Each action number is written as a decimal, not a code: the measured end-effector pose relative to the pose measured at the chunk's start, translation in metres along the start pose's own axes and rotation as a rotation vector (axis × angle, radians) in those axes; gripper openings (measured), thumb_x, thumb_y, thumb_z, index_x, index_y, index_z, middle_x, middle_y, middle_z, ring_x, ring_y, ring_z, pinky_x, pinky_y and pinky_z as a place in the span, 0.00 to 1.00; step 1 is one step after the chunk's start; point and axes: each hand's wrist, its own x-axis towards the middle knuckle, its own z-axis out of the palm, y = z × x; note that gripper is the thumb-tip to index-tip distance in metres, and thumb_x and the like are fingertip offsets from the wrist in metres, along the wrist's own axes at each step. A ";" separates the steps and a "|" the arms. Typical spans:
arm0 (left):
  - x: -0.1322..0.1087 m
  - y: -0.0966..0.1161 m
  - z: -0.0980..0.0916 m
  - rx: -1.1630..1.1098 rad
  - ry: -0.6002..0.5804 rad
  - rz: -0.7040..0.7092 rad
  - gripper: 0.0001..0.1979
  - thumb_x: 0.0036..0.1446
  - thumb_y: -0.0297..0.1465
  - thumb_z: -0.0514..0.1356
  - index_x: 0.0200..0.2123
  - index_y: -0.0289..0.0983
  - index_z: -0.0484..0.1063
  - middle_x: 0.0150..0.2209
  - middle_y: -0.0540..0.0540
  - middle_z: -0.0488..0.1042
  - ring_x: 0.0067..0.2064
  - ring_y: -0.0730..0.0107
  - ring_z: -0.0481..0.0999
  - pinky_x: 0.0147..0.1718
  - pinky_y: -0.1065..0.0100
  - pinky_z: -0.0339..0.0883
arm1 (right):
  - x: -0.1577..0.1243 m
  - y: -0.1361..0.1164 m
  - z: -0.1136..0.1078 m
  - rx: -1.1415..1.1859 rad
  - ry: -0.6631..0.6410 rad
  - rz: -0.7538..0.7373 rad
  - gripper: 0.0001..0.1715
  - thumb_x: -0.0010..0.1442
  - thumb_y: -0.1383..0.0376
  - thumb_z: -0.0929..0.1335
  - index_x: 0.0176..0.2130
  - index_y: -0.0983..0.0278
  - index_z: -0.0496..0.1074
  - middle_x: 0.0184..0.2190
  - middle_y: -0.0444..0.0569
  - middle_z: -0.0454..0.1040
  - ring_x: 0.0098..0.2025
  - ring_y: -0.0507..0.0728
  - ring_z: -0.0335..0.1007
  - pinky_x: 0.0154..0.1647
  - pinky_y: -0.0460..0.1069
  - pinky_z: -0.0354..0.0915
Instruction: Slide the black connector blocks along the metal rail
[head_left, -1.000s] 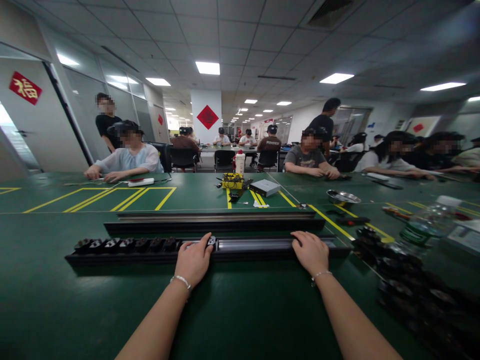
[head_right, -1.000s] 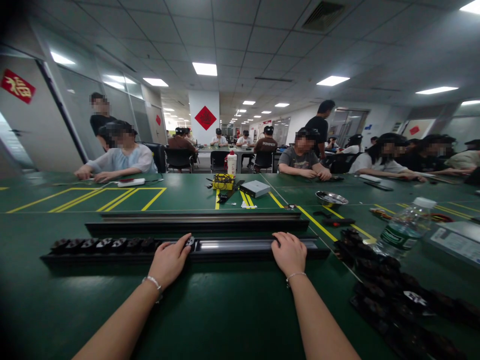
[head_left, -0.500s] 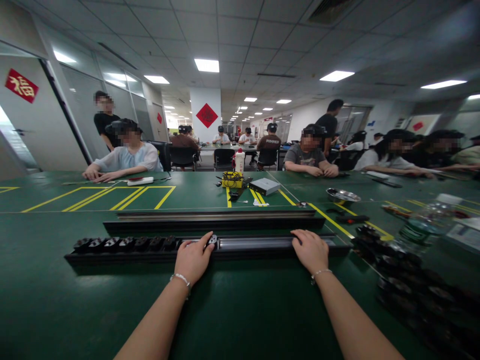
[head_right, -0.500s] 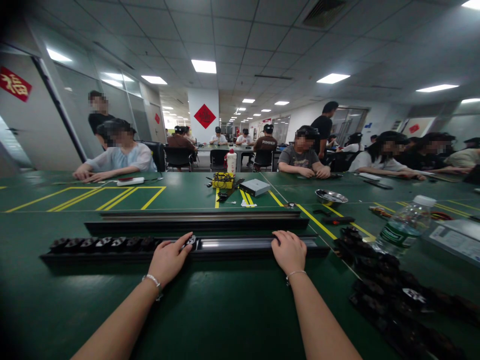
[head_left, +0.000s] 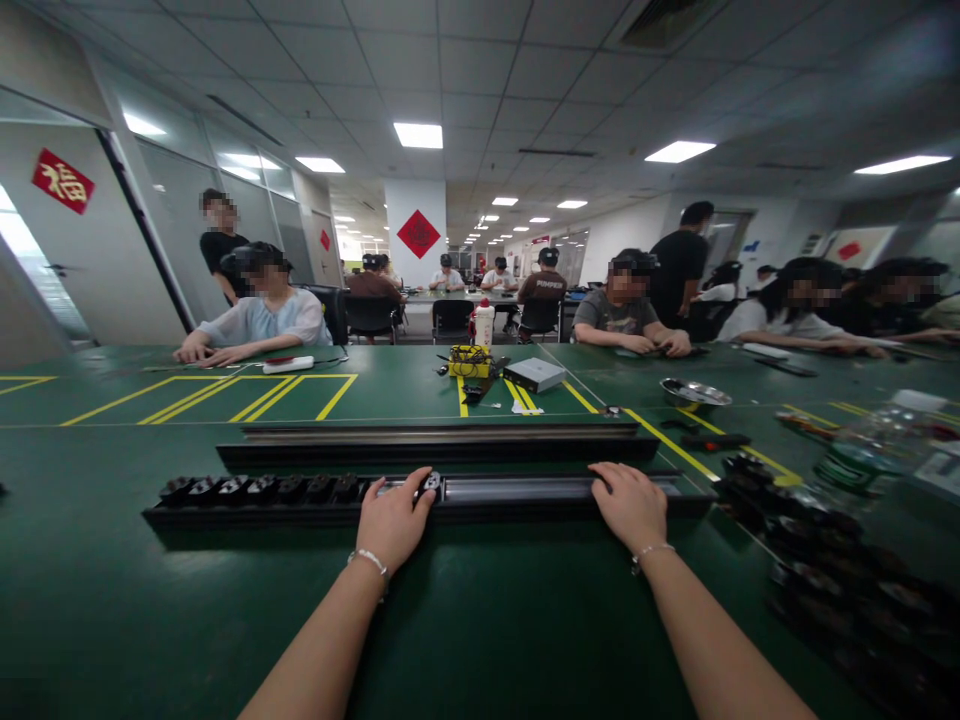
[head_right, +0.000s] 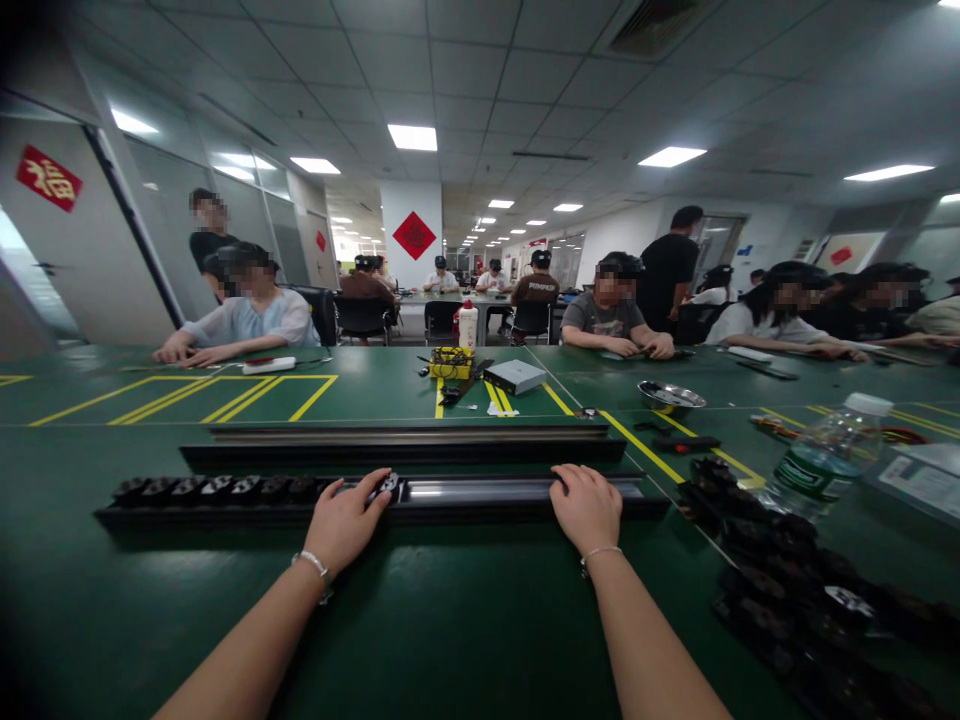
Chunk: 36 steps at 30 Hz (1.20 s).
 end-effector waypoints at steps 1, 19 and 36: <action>0.000 0.000 0.000 -0.002 0.005 0.002 0.22 0.60 0.42 0.41 0.54 0.48 0.61 0.36 0.48 0.78 0.42 0.69 0.74 0.56 0.57 0.48 | 0.000 0.000 0.000 0.002 -0.001 0.001 0.23 0.56 0.60 0.56 0.46 0.54 0.71 0.51 0.42 0.69 0.54 0.58 0.57 0.52 0.57 0.52; -0.001 0.003 -0.002 0.031 0.014 0.034 0.22 0.60 0.42 0.42 0.55 0.46 0.61 0.42 0.45 0.76 0.45 0.66 0.72 0.51 0.62 0.55 | 0.000 -0.001 -0.002 0.023 -0.005 0.002 0.23 0.55 0.60 0.56 0.46 0.54 0.71 0.51 0.42 0.69 0.54 0.59 0.57 0.52 0.57 0.52; 0.000 0.003 -0.001 0.053 -0.009 0.042 0.23 0.60 0.43 0.40 0.57 0.48 0.58 0.37 0.47 0.79 0.40 0.68 0.75 0.50 0.63 0.58 | 0.001 0.002 0.000 0.016 -0.021 -0.013 0.23 0.56 0.59 0.56 0.47 0.53 0.70 0.51 0.41 0.69 0.54 0.59 0.57 0.53 0.58 0.51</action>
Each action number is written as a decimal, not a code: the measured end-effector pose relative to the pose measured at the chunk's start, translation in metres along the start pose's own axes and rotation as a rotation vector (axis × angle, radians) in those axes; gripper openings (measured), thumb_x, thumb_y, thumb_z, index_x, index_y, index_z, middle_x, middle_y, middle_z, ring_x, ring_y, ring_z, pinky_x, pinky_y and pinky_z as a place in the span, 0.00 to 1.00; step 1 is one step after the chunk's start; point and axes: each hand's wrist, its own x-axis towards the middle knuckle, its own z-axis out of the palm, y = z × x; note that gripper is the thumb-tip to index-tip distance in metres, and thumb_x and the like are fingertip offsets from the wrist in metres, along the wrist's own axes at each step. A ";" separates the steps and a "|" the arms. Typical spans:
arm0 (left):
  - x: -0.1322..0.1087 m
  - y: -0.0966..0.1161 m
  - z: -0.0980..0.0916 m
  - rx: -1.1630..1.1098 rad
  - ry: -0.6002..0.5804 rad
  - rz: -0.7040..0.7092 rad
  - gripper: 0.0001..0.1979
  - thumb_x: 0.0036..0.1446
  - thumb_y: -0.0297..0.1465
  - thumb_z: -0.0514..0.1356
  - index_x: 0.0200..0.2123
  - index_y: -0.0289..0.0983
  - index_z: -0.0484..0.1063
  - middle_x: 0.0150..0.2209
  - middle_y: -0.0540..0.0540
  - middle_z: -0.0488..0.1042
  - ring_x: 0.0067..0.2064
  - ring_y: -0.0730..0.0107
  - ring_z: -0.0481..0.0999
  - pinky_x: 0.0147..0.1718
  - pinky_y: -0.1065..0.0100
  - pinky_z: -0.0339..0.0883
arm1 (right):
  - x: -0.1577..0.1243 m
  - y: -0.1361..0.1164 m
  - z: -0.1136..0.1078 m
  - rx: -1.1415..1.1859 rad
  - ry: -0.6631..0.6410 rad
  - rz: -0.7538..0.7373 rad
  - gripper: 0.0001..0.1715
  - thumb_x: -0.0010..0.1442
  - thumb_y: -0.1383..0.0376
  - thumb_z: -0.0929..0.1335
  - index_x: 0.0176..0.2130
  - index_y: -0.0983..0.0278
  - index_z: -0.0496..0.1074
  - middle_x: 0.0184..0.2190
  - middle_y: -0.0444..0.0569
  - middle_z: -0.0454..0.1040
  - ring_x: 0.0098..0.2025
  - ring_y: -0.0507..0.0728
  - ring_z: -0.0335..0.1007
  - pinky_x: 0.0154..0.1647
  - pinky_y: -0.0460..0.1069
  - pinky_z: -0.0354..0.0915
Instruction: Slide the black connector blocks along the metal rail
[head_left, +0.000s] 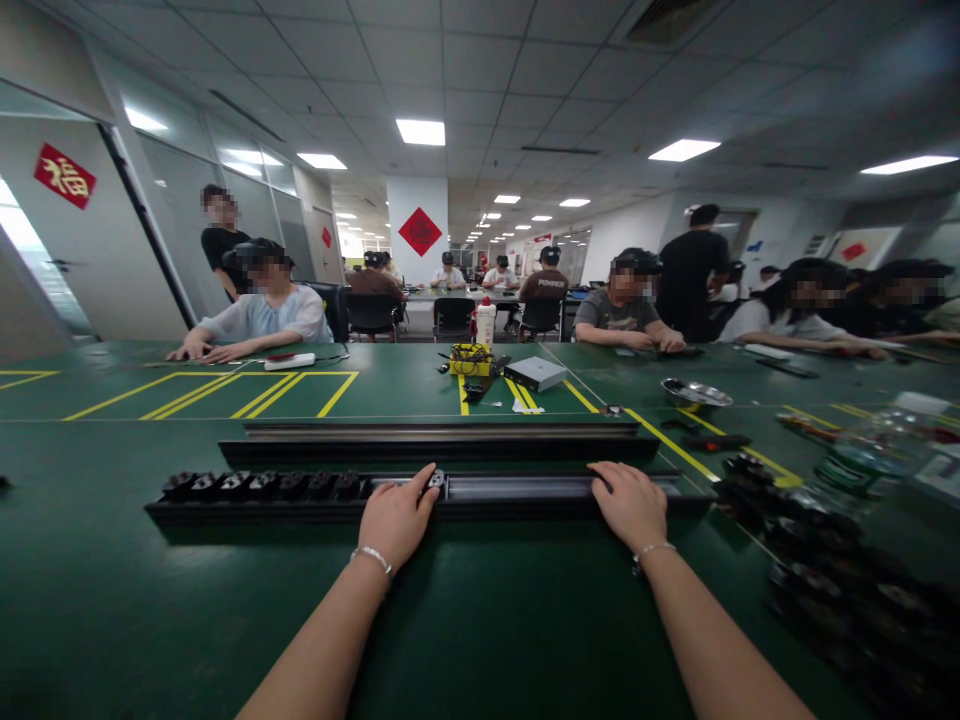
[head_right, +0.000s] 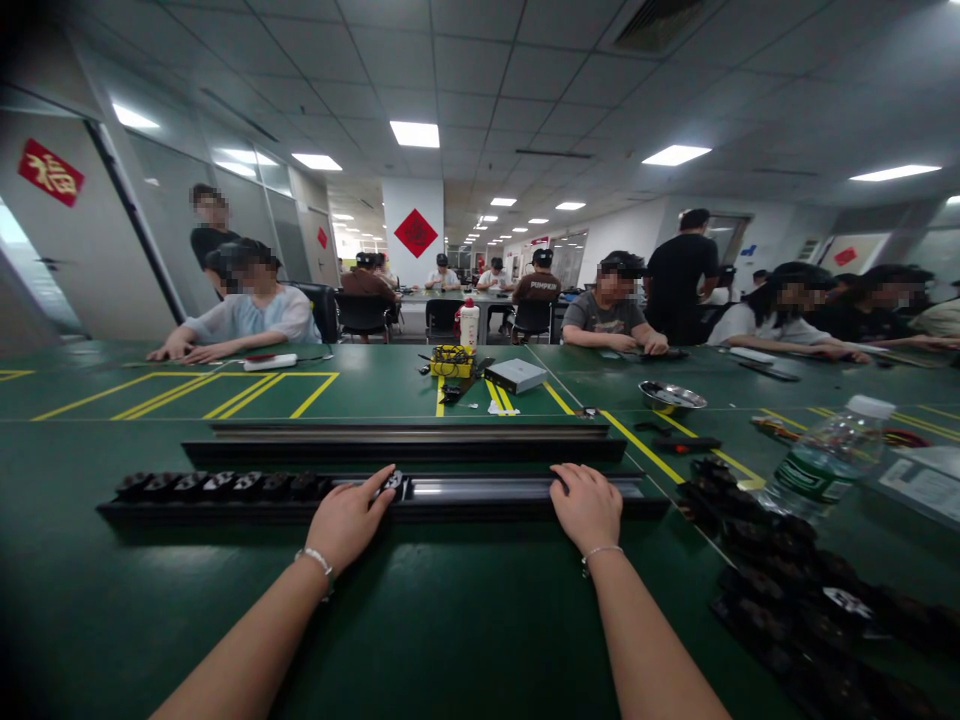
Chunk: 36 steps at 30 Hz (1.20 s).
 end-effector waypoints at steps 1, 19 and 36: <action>0.000 0.000 0.001 0.007 0.002 0.004 0.23 0.61 0.43 0.40 0.57 0.47 0.58 0.37 0.47 0.78 0.40 0.69 0.75 0.50 0.63 0.57 | 0.000 -0.001 0.000 -0.003 0.007 0.000 0.23 0.56 0.59 0.56 0.46 0.53 0.71 0.51 0.41 0.69 0.54 0.58 0.58 0.53 0.57 0.51; -0.002 0.005 -0.003 0.080 -0.009 0.057 0.24 0.62 0.38 0.38 0.59 0.44 0.53 0.38 0.46 0.78 0.39 0.69 0.75 0.50 0.63 0.57 | -0.001 -0.002 -0.002 0.005 -0.004 0.019 0.24 0.57 0.58 0.55 0.47 0.53 0.70 0.52 0.41 0.68 0.55 0.59 0.57 0.53 0.59 0.52; -0.003 0.006 -0.001 0.104 -0.015 0.081 0.25 0.62 0.39 0.38 0.61 0.44 0.49 0.38 0.44 0.78 0.40 0.68 0.75 0.50 0.61 0.56 | -0.001 -0.002 0.000 0.012 0.031 0.013 0.23 0.56 0.59 0.56 0.46 0.53 0.71 0.51 0.41 0.69 0.55 0.58 0.57 0.53 0.58 0.51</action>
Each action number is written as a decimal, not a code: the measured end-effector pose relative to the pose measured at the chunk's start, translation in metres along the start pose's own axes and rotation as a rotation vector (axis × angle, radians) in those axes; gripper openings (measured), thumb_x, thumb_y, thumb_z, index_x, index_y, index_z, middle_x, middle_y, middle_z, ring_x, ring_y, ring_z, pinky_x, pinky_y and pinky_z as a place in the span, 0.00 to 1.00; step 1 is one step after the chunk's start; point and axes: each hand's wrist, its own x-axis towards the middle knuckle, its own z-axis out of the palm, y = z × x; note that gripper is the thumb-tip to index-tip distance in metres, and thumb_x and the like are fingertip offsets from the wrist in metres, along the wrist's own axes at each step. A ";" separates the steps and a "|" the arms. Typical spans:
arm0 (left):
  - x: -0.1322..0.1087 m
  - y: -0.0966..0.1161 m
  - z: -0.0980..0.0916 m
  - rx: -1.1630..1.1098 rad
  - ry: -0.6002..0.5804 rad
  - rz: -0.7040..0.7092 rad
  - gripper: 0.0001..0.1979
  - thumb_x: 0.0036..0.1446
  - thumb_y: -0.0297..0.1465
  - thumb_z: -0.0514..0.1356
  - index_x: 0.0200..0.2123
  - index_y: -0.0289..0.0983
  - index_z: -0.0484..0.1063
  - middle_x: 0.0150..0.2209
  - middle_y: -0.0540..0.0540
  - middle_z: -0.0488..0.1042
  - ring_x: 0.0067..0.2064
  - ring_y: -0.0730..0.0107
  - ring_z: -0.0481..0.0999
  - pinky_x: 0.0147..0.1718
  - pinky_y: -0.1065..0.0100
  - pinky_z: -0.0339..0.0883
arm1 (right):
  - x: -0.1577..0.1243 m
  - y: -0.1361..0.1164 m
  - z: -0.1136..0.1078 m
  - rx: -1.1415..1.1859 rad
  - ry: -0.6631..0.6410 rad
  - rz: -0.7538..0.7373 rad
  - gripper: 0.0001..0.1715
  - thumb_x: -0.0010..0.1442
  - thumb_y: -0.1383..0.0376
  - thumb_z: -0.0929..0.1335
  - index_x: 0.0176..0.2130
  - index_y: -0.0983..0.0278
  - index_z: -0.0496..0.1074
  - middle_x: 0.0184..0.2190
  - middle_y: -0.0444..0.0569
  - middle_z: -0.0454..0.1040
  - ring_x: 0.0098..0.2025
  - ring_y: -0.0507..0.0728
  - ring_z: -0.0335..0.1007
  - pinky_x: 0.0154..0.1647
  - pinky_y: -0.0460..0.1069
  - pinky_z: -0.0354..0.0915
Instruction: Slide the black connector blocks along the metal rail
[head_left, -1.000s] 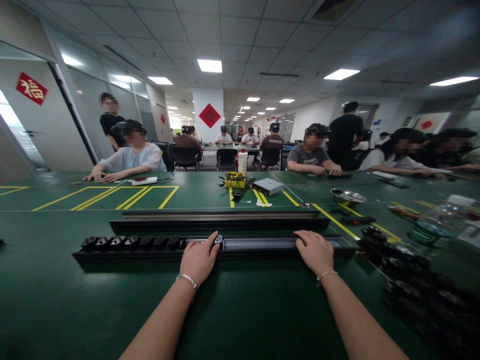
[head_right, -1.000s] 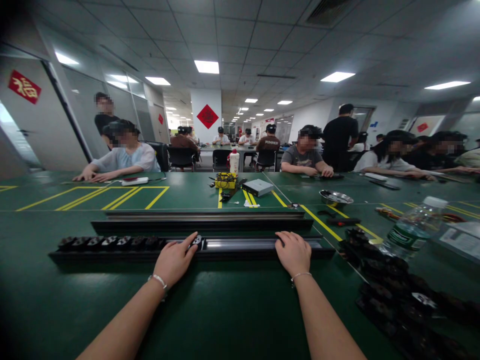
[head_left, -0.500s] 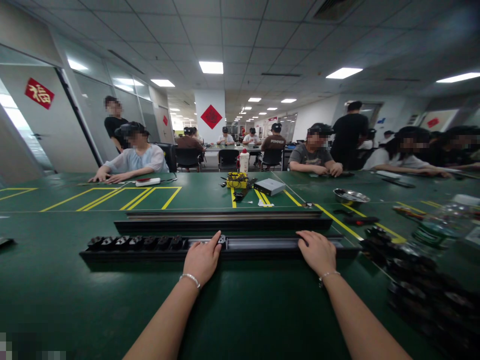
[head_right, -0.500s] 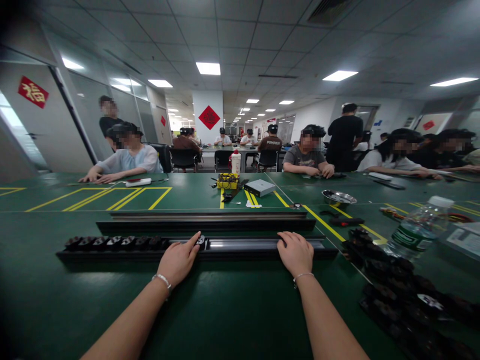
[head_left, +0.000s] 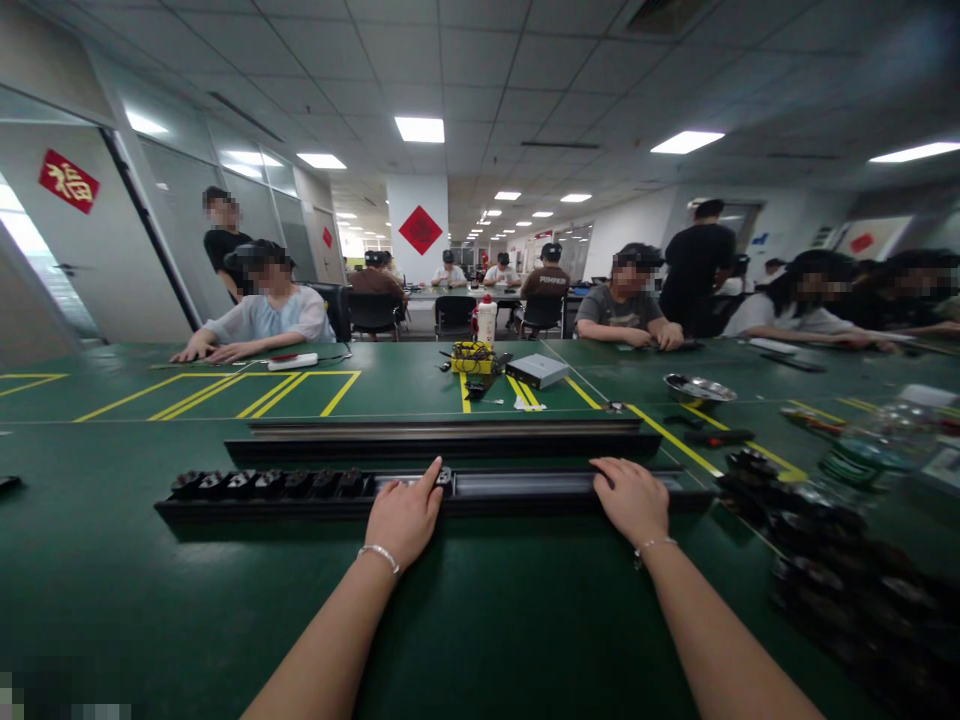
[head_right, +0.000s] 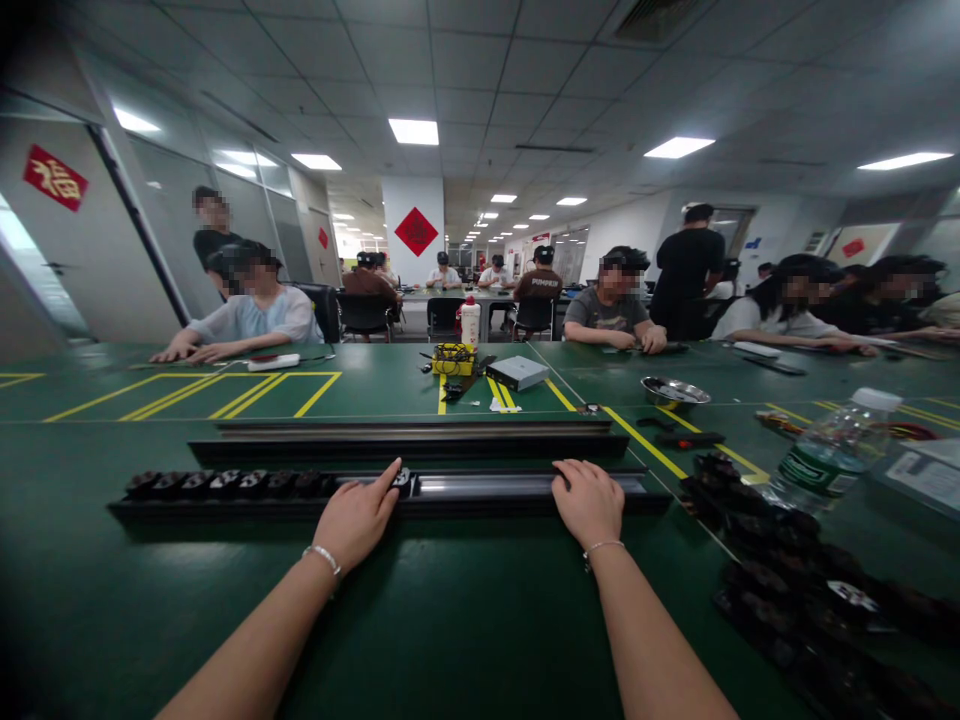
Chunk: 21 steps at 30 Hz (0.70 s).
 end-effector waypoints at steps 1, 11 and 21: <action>0.000 0.000 0.000 -0.001 0.000 0.001 0.25 0.62 0.39 0.38 0.61 0.44 0.48 0.38 0.44 0.78 0.40 0.68 0.75 0.51 0.61 0.56 | 0.000 0.000 0.000 -0.001 -0.005 0.001 0.23 0.56 0.59 0.56 0.46 0.53 0.71 0.51 0.41 0.69 0.55 0.58 0.57 0.53 0.58 0.51; -0.002 0.004 -0.005 -0.015 -0.002 -0.005 0.26 0.61 0.41 0.39 0.61 0.43 0.48 0.40 0.44 0.77 0.41 0.65 0.75 0.50 0.59 0.56 | 0.000 -0.001 -0.002 -0.027 -0.034 0.003 0.23 0.56 0.59 0.56 0.47 0.53 0.70 0.52 0.41 0.68 0.55 0.58 0.57 0.52 0.58 0.52; -0.003 0.003 0.002 -0.088 0.050 -0.054 0.27 0.60 0.42 0.41 0.61 0.38 0.50 0.40 0.44 0.77 0.44 0.67 0.74 0.53 0.61 0.54 | 0.000 0.000 -0.003 -0.017 -0.032 -0.011 0.24 0.57 0.59 0.55 0.47 0.54 0.70 0.51 0.42 0.69 0.54 0.59 0.57 0.52 0.57 0.52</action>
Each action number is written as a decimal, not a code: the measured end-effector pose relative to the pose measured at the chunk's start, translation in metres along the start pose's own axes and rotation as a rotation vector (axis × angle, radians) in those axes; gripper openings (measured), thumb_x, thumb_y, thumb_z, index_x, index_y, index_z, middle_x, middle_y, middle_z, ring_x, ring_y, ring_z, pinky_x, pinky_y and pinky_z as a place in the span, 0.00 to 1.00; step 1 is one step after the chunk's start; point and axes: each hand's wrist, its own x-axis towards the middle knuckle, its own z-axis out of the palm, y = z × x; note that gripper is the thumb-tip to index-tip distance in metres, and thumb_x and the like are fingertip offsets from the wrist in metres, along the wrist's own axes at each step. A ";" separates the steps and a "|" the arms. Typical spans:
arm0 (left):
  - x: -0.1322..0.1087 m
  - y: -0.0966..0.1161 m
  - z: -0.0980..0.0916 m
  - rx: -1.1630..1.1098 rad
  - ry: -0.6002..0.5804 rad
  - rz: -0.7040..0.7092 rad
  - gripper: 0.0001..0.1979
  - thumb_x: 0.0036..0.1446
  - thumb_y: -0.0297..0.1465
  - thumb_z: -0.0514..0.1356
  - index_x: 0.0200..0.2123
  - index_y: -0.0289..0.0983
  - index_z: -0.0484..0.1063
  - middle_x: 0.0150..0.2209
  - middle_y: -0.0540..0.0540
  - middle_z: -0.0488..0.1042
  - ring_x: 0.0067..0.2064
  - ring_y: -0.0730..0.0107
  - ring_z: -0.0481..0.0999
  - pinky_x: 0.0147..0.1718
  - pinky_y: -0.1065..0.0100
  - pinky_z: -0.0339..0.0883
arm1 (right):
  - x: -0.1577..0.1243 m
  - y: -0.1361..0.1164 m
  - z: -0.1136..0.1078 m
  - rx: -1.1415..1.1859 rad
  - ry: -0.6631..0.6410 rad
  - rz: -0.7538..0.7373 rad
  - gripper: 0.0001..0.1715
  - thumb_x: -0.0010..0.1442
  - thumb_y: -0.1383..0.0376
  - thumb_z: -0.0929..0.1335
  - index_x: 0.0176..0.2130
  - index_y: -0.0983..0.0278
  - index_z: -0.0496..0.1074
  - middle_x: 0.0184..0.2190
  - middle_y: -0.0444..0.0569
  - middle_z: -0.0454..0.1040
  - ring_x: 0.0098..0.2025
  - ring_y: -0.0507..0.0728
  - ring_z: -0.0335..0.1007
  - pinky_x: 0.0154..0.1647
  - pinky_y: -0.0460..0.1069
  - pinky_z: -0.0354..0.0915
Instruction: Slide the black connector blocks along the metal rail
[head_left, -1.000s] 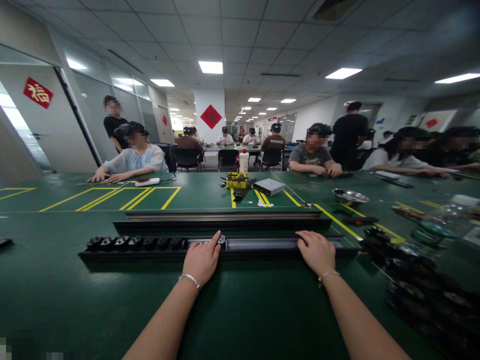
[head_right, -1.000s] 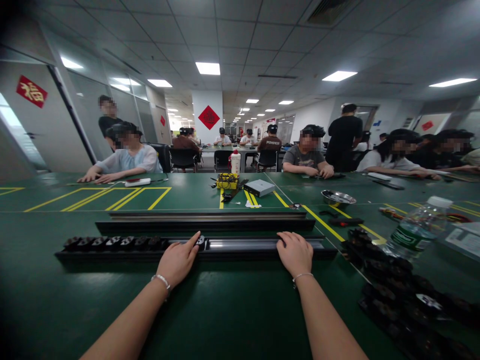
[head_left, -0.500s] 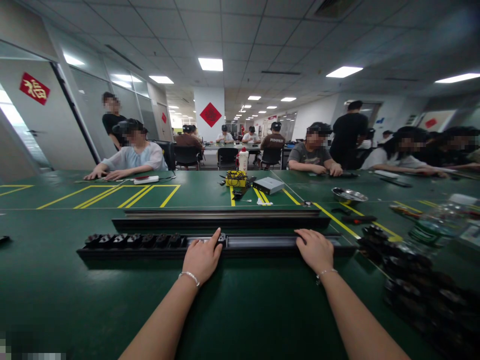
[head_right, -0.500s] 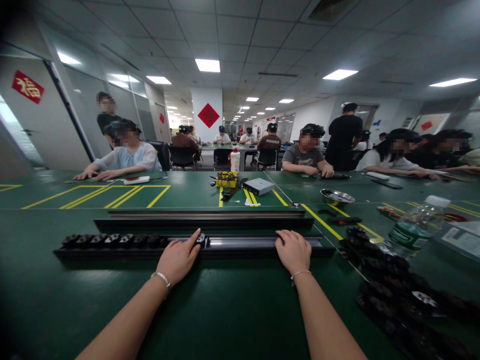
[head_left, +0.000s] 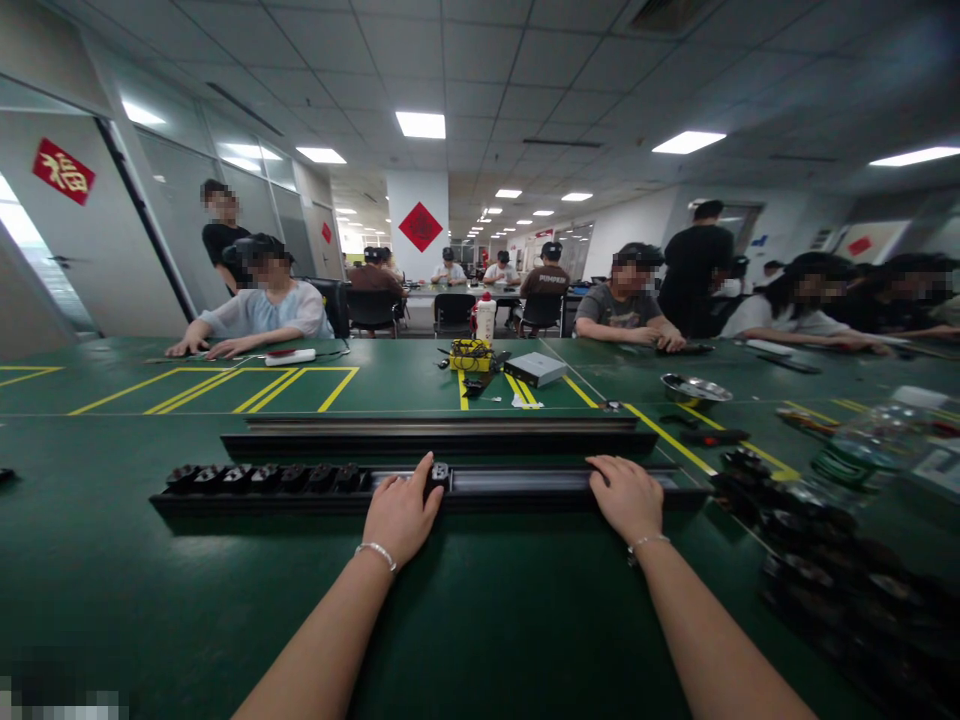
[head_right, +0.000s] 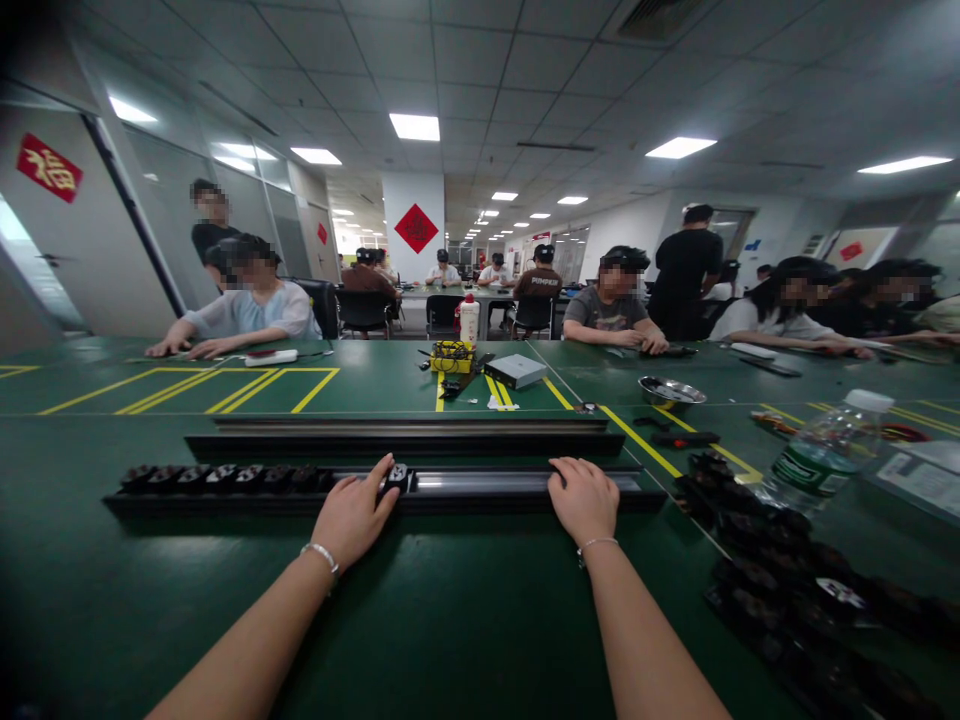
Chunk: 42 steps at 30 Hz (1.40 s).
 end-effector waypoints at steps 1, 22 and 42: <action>0.000 -0.001 0.001 -0.009 0.010 -0.005 0.28 0.60 0.42 0.41 0.60 0.36 0.51 0.43 0.43 0.76 0.45 0.66 0.73 0.53 0.61 0.54 | 0.000 0.000 0.001 0.000 0.003 -0.002 0.24 0.57 0.59 0.55 0.47 0.54 0.70 0.51 0.42 0.69 0.54 0.59 0.57 0.52 0.57 0.52; 0.000 0.000 -0.002 0.011 -0.048 0.049 0.24 0.61 0.42 0.40 0.54 0.41 0.63 0.60 0.48 0.59 0.51 0.64 0.70 0.52 0.60 0.58 | 0.000 0.000 0.000 0.016 -0.009 0.010 0.25 0.57 0.58 0.54 0.48 0.54 0.70 0.52 0.42 0.68 0.55 0.59 0.56 0.52 0.58 0.52; 0.000 0.001 -0.003 0.012 -0.107 0.013 0.27 0.58 0.47 0.42 0.56 0.43 0.60 0.62 0.46 0.55 0.55 0.61 0.66 0.50 0.58 0.59 | 0.000 0.001 0.003 0.008 0.025 0.003 0.23 0.56 0.60 0.56 0.46 0.54 0.71 0.51 0.41 0.69 0.54 0.58 0.57 0.52 0.57 0.51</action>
